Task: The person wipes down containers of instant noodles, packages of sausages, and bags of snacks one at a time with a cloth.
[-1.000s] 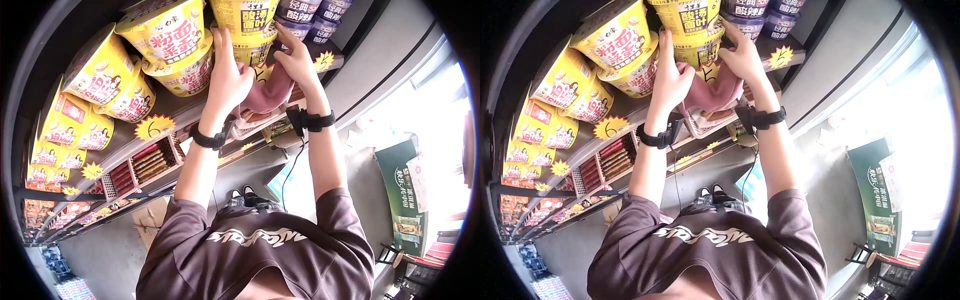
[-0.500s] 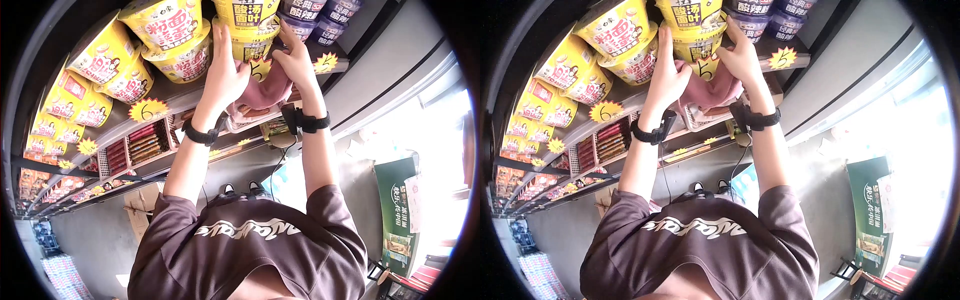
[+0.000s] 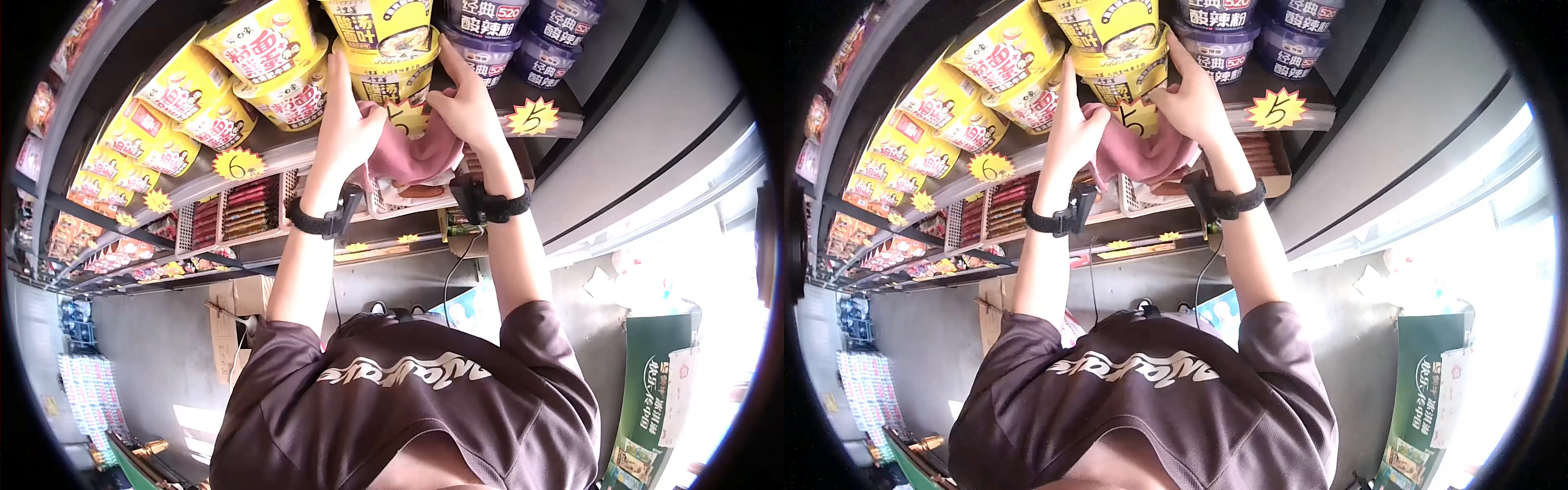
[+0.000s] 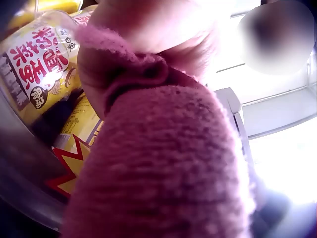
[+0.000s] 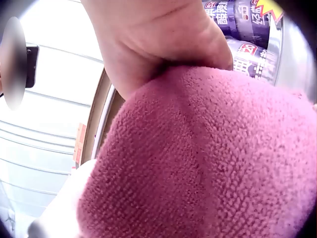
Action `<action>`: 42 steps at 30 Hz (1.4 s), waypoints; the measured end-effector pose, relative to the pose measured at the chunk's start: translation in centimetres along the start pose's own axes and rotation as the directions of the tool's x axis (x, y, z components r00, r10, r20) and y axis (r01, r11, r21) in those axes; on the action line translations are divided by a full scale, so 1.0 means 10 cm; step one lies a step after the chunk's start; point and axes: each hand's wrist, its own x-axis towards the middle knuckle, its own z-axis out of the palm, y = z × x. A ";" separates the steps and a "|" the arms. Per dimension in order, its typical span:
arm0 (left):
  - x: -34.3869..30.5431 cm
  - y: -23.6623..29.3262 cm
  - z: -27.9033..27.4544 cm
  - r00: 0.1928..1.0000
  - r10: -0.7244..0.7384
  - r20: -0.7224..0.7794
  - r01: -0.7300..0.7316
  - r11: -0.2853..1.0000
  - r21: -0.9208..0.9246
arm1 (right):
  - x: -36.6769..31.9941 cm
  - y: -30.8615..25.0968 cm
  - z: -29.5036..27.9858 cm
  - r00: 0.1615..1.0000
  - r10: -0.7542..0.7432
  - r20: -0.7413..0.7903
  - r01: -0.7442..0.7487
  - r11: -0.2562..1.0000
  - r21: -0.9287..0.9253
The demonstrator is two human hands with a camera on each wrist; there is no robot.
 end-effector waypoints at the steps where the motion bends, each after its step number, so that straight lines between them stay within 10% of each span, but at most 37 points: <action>1: 0.03 0.01 -0.01 0.998 -0.063 0.022 0.064 0.997 -0.032 | 0.01 0.02 0.00 0.999 -0.023 0.045 0.020 0.998 0.067; 17: 0.10 0.08 0.06 0.992 -0.112 -0.054 0.103 0.985 -0.136 | -0.14 -0.06 -0.14 0.970 0.159 0.184 -0.192 0.965 0.178; 26: -0.12 0.12 0.05 0.997 -0.079 -0.011 0.071 0.945 -0.319 | 0.14 0.21 -0.06 0.985 0.002 0.173 -0.031 0.985 0.167; 37: 0.12 0.21 -0.06 0.995 0.028 -0.094 -0.024 0.999 0.035 | 0.04 -0.25 0.00 0.997 -0.009 0.074 0.018 0.992 -0.126; 42: 0.17 0.07 -0.02 0.999 0.023 -0.046 -0.028 0.994 -0.104 | 0.15 -0.14 0.04 0.997 -0.038 0.074 0.055 0.971 -0.234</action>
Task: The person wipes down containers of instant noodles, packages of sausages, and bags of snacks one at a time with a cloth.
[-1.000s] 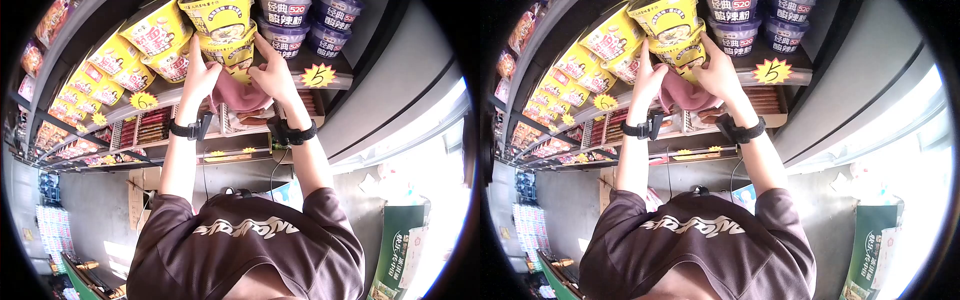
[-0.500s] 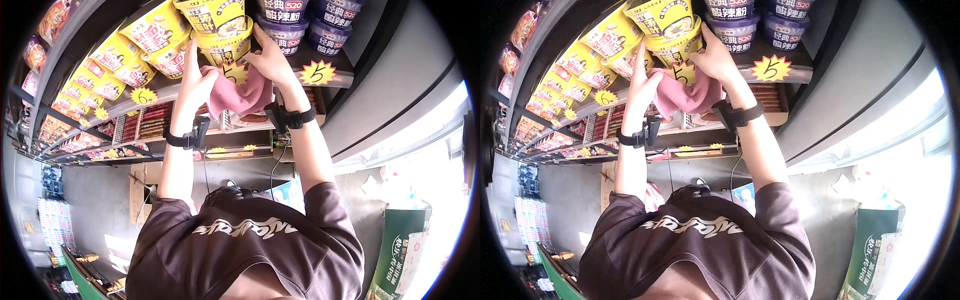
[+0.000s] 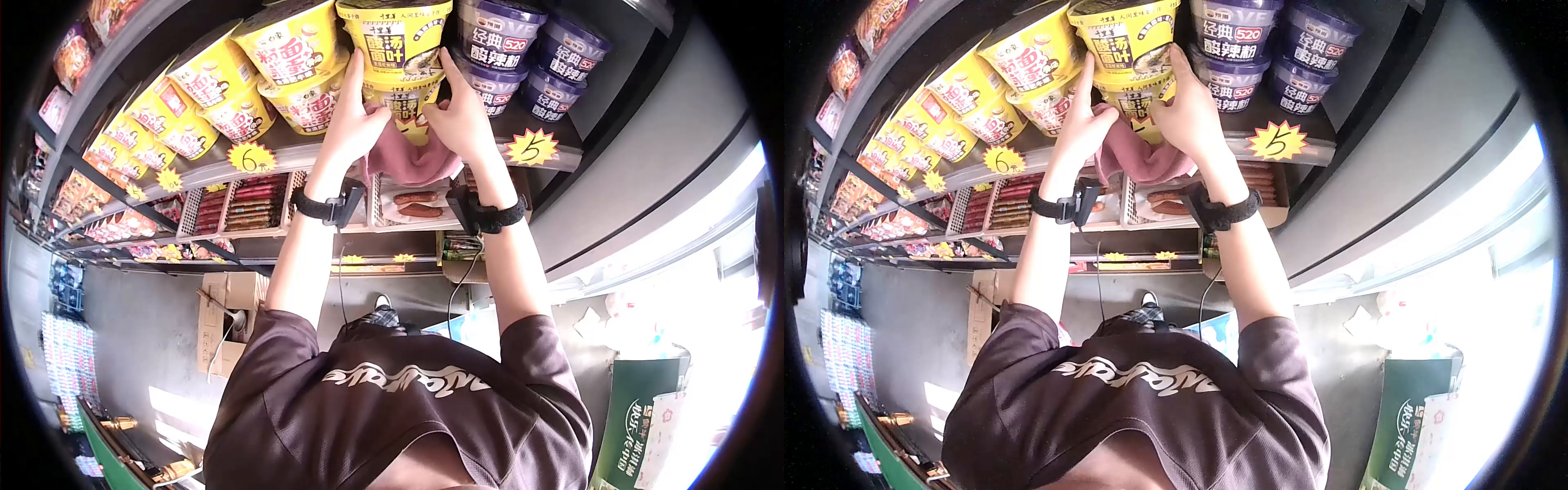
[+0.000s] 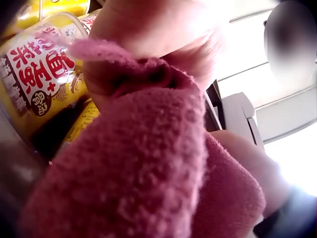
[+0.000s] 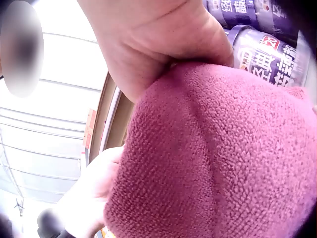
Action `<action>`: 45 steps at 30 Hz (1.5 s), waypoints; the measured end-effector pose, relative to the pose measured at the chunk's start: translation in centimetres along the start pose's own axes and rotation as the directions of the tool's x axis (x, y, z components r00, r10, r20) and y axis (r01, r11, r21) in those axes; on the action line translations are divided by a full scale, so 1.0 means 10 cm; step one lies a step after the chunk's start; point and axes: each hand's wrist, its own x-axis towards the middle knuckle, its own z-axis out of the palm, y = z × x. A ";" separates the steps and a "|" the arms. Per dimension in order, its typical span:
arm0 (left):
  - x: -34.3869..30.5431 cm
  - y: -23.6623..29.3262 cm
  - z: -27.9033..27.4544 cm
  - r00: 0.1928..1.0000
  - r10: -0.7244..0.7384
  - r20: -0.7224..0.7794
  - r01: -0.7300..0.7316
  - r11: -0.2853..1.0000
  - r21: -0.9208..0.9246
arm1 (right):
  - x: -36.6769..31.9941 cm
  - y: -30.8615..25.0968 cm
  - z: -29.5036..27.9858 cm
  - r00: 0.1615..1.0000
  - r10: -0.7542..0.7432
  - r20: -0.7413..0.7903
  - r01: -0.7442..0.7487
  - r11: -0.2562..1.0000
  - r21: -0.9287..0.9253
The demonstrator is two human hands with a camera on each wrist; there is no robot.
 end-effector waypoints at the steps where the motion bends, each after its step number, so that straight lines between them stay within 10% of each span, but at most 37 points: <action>1: -0.01 -0.03 0.00 1.000 0.005 0.005 -0.005 1.000 0.002 | 0.01 -0.03 -0.03 1.000 0.001 -0.002 -0.001 1.000 -0.007; 21: 0.04 -0.07 -0.03 1.000 -0.005 0.008 0.005 0.999 -0.045 | 0.04 0.03 -0.04 1.000 0.029 0.009 -0.031 0.989 0.146; 25: -0.13 0.09 0.09 0.957 0.166 -0.239 -0.166 0.986 0.019 | -0.10 -0.10 -0.06 0.997 0.047 -0.059 -0.036 0.984 0.173; 34: -0.13 0.29 0.63 0.993 0.112 0.045 -0.106 0.987 -0.121 | -0.22 0.35 -0.59 0.910 0.092 -0.403 -0.036 0.989 0.144; 41: 0.21 0.14 1.12 0.976 0.136 0.169 -0.142 0.989 0.028 | 0.00 0.70 -0.73 0.952 0.164 -0.259 -0.160 0.986 0.034; 45: 0.36 0.07 1.22 0.970 0.195 0.142 -0.211 0.971 0.108 | 0.10 0.78 -0.73 0.969 0.215 -0.119 -0.164 0.926 0.339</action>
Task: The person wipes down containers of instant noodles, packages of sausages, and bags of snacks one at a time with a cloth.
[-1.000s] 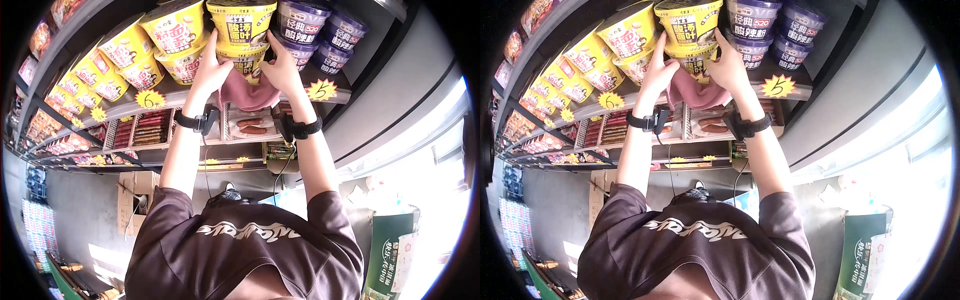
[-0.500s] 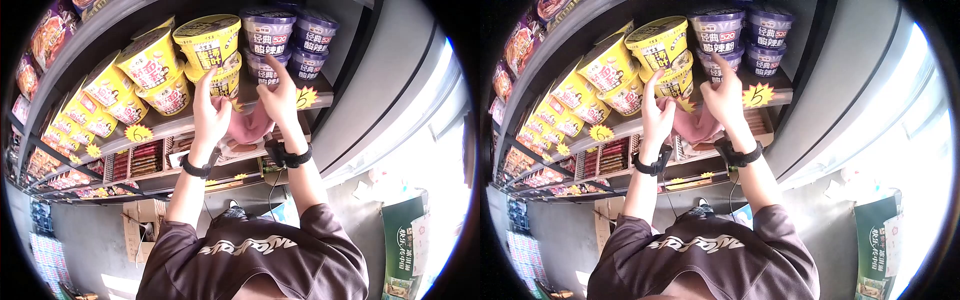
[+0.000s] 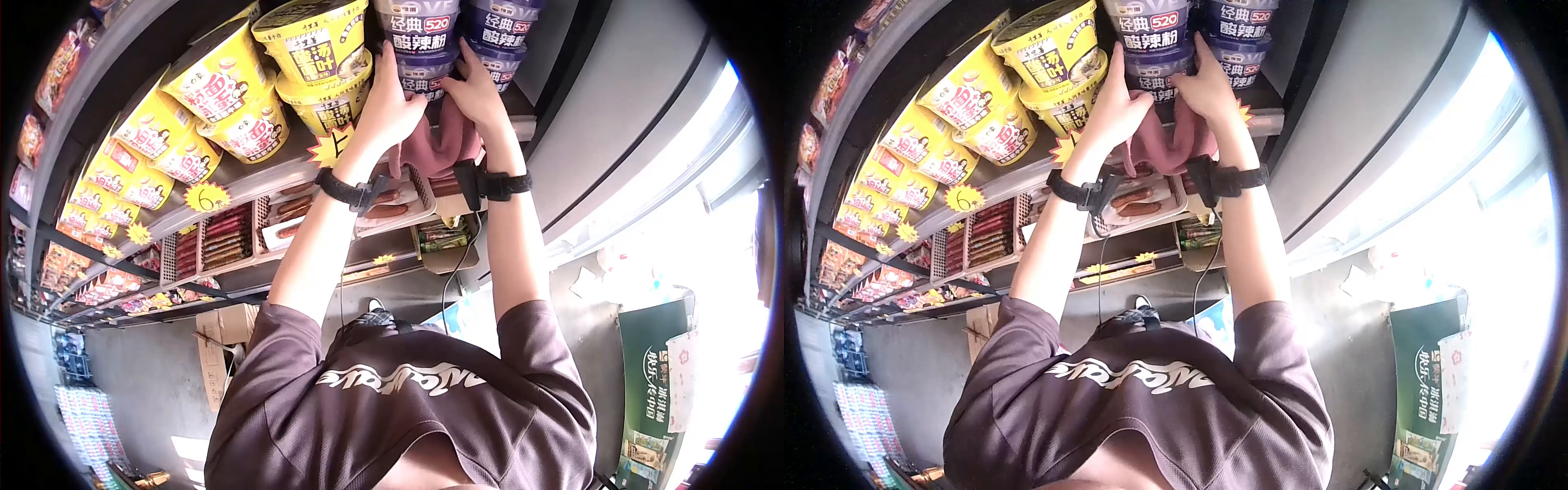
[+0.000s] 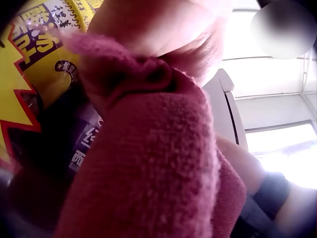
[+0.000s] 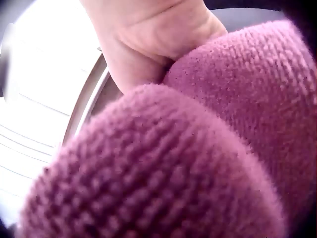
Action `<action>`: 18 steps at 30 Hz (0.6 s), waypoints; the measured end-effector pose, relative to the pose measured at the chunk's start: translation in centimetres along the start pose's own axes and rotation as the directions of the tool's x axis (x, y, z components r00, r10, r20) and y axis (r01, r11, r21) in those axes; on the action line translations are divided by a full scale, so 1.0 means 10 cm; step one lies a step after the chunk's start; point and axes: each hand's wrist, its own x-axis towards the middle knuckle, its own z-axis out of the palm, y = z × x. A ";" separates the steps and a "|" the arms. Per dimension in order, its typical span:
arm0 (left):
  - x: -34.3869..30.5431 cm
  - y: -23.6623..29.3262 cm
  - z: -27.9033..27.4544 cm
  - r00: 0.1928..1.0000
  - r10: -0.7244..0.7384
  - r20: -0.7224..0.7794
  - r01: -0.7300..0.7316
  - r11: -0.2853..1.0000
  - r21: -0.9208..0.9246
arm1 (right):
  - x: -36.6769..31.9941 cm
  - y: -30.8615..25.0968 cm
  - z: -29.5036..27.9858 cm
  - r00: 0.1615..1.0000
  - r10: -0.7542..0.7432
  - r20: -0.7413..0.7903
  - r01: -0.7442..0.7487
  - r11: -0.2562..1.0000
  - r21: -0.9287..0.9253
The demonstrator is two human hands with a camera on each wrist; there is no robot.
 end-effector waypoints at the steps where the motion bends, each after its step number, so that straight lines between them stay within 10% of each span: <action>1: 0.00 0.01 -0.01 0.999 -0.029 0.022 0.029 0.999 -0.017 | 0.03 0.04 -0.01 1.000 -0.023 0.010 0.023 0.999 -0.038; 14: -0.14 0.09 -0.12 0.998 0.022 0.065 -0.020 0.999 -0.035 | -0.27 -0.04 -0.19 0.999 -0.013 -0.052 0.006 0.993 -0.118; 18: -0.10 0.16 -0.16 1.000 0.022 -0.009 -0.022 0.999 0.030 | -0.20 -0.05 -0.16 0.955 -0.266 -0.130 0.216 0.927 -0.306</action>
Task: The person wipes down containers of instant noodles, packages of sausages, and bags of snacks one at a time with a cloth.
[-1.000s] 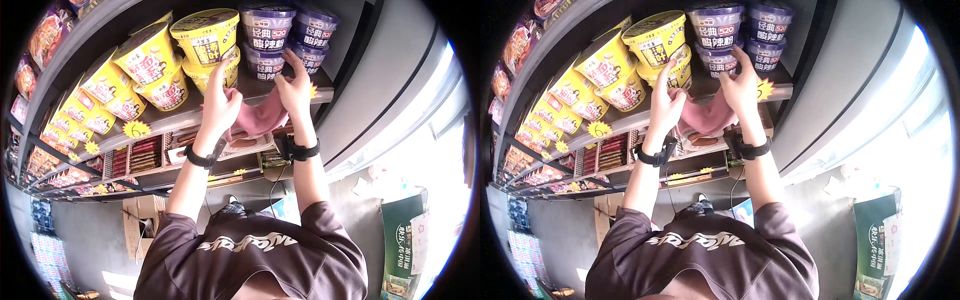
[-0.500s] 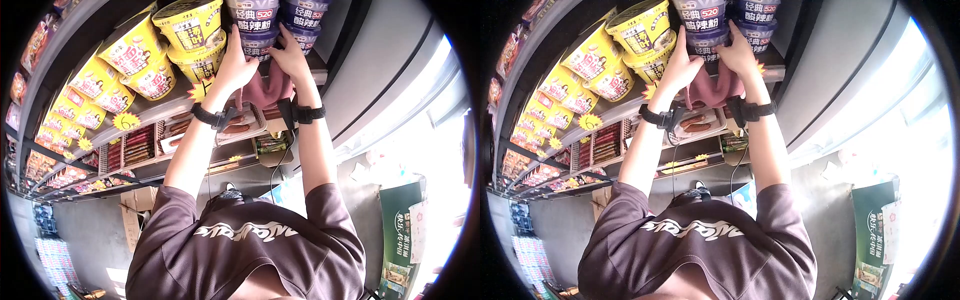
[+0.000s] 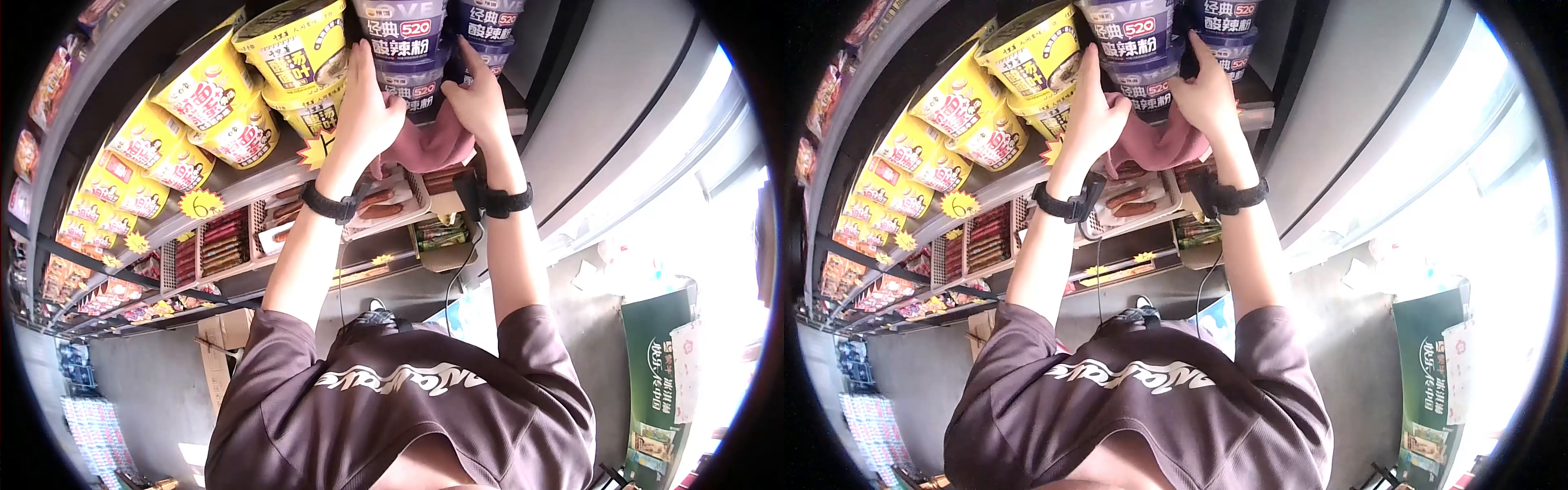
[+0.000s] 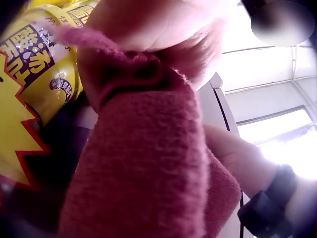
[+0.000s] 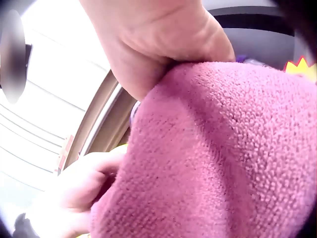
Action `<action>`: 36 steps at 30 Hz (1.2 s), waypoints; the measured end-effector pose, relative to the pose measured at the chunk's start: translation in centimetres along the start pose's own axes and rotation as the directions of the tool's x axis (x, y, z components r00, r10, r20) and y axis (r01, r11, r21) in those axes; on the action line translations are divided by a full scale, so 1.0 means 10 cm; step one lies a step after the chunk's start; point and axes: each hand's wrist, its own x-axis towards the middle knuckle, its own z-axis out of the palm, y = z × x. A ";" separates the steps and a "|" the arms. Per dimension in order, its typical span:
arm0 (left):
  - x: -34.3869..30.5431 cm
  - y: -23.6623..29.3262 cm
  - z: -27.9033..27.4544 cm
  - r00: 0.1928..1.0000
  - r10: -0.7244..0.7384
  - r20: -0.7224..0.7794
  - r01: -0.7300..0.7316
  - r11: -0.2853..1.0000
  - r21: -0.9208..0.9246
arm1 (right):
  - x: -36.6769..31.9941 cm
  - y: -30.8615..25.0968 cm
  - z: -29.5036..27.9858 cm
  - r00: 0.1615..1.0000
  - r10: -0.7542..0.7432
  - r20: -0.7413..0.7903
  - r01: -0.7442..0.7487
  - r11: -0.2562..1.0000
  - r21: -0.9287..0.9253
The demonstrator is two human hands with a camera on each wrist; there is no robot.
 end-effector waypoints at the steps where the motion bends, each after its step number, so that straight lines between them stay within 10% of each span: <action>1: 0.03 0.01 -0.01 1.000 -0.001 -0.023 0.001 1.000 -0.015 | -0.01 -0.16 -0.03 0.994 0.081 0.067 -0.083 0.996 0.020; 4: 0.09 0.07 -0.09 0.998 -0.063 0.003 0.063 0.990 -0.125 | 0.00 -0.44 -0.08 0.942 0.278 0.188 -0.280 0.960 -0.021; 6: 0.08 0.10 -0.11 0.984 -0.147 0.104 0.166 0.965 -0.205 | 0.03 -0.32 -0.03 0.986 0.131 0.107 -0.128 0.991 -0.028; 15: 0.07 -0.01 0.09 0.999 -0.002 -0.038 0.002 1.000 -0.007 | 0.09 0.00 0.04 0.996 0.044 0.082 -0.046 0.999 0.013; 26: -0.20 0.38 0.23 0.978 0.058 -0.200 -0.096 0.977 -0.188 | 0.08 0.14 -0.38 0.984 0.176 0.011 -0.174 0.958 0.228; 36: 0.33 0.53 0.85 0.977 -0.074 0.198 0.124 0.961 -0.249 | 0.26 0.44 -0.68 0.975 0.201 -0.091 -0.202 0.979 -0.003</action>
